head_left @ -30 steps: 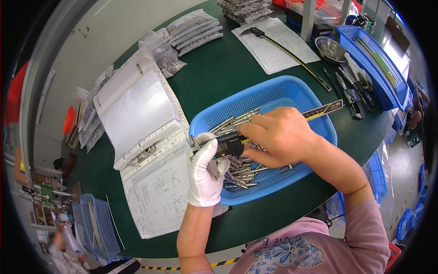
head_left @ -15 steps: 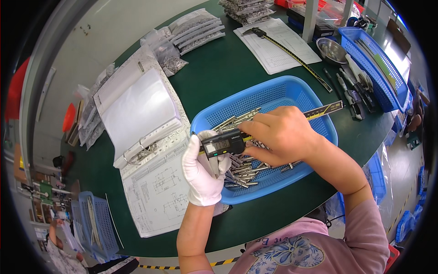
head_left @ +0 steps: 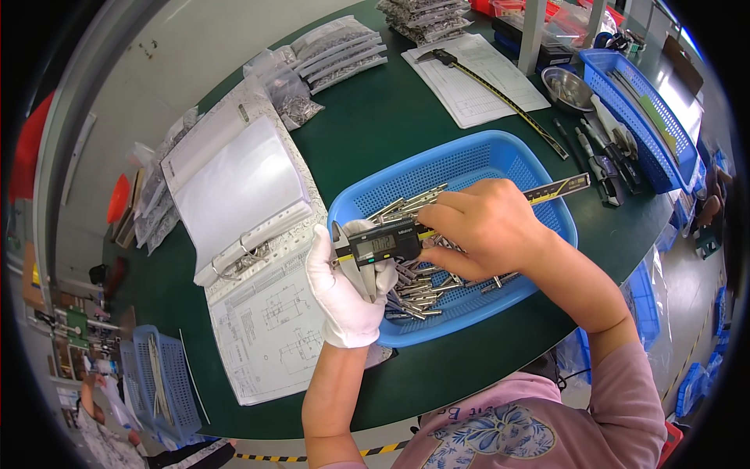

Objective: The recorder uses a digital caliper to measure the dimensions of small cylindrical metal parts at a factory workbench, referencing a technical manual.

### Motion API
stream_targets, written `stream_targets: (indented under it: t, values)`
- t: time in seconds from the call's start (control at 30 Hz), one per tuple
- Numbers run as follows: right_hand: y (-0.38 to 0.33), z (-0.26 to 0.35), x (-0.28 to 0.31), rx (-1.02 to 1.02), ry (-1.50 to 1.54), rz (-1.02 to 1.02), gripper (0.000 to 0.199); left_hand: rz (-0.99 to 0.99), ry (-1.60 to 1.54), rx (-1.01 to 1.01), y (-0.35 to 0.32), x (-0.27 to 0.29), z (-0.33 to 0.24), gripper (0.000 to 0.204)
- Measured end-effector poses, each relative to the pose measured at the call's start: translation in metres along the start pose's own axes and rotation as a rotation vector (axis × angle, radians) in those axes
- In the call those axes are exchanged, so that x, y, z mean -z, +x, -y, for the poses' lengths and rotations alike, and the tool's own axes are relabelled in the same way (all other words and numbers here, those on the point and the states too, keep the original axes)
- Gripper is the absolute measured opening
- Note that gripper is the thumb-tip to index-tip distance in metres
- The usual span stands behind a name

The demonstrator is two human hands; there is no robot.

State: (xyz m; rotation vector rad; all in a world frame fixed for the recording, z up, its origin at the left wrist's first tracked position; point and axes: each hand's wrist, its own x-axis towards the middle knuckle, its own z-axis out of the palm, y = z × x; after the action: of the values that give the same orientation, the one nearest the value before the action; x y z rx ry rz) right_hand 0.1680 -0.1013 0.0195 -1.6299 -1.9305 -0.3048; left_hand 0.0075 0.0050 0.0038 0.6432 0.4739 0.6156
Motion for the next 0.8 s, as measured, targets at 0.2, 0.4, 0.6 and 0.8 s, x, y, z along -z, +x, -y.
stream_targets:
  t: [0.2,0.4,0.6,0.8]
  values:
    - [0.001,0.0,-0.002,0.008,-0.002,-0.039,0.03,-0.021,-0.013,-0.022,0.002,0.002,0.001,0.048]
    - [0.001,-0.001,-0.002,0.006,-0.004,-0.037,0.031,-0.008,-0.014,-0.024,0.002,0.005,0.001,0.046]
    - [-0.001,-0.003,0.007,-0.03,-0.082,-0.127,0.035,0.034,0.061,-0.054,0.009,0.008,0.006,0.04]
    - [-0.034,-0.018,0.036,-0.238,-0.307,-0.171,0.031,0.156,0.454,0.033,0.01,0.005,0.009,0.023]
